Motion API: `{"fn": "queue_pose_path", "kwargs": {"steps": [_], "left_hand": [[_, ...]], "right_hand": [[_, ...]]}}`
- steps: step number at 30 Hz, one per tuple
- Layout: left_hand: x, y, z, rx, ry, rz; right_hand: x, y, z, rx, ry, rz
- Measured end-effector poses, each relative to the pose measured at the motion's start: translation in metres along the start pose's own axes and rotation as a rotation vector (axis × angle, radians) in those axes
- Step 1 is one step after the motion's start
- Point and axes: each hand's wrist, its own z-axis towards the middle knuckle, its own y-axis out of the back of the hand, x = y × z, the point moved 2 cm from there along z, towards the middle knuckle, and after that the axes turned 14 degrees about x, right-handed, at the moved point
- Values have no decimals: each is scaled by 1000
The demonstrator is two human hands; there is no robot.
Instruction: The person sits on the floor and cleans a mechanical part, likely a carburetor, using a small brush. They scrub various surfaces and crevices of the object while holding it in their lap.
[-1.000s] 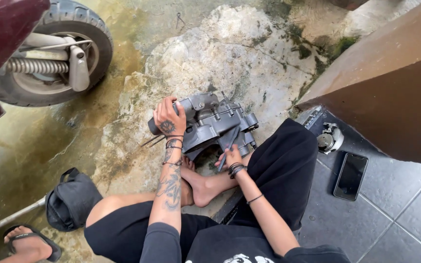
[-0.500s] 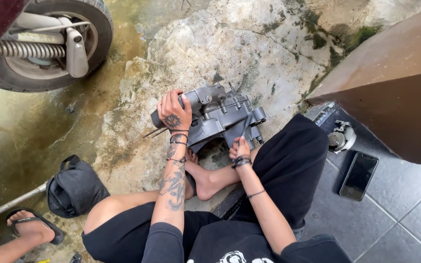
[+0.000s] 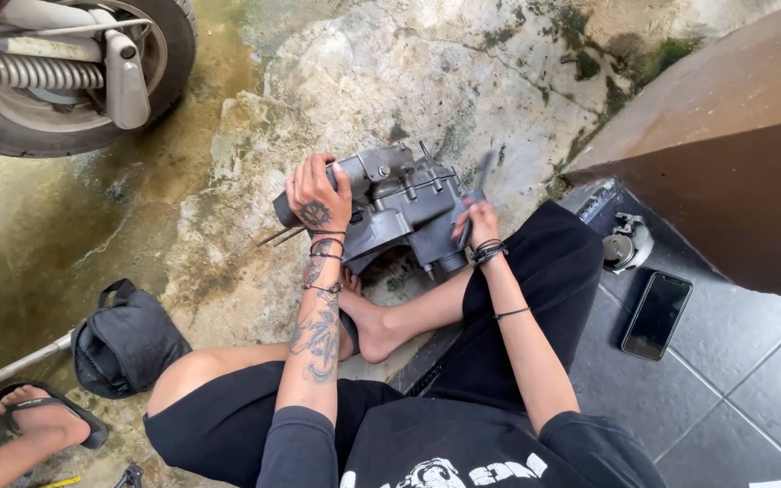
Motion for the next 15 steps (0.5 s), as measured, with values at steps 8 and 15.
{"fn": "queue_pose_path", "kwargs": {"steps": [8,15], "left_hand": [[-10,4,-6,-10,12,-18],[-13,6,-5,-2,7,-14]], "right_hand": [[-17,-55,-34,-83,239,-136],[-123,-19,8,-396,-258,-423]]}}
